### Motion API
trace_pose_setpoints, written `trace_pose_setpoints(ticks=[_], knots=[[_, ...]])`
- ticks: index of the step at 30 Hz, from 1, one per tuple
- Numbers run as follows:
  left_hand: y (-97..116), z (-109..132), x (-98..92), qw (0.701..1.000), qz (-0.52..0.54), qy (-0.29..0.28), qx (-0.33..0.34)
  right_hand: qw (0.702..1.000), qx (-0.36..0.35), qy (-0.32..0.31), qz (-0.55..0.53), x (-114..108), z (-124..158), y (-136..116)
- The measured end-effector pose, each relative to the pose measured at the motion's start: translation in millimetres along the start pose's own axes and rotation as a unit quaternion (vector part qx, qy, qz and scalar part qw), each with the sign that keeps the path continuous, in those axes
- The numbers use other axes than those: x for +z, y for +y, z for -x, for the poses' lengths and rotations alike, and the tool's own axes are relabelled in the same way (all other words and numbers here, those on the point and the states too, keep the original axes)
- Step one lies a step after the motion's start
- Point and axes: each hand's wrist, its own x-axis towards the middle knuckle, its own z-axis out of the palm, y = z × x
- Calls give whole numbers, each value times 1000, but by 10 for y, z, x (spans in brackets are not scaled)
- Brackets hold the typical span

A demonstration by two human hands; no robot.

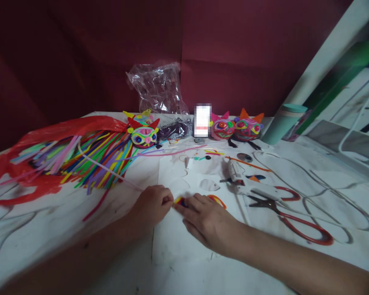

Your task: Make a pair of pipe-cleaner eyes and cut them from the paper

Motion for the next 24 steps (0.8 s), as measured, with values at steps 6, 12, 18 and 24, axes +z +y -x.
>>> trace_pose_setpoints(ticks=[6,12,18,24], knots=[[-39,19,16,1000,20,11,15,987,71,36,-140,-52,17,142],[-33,8,32,1000,19,13,18,988,64,21,-136,-34,5,147],[-28,21,124,998,12,45,31,989,75,21,-129,5,13,160],[-33,34,155,997,20,39,65,994,70,7,-84,47,-29,134]])
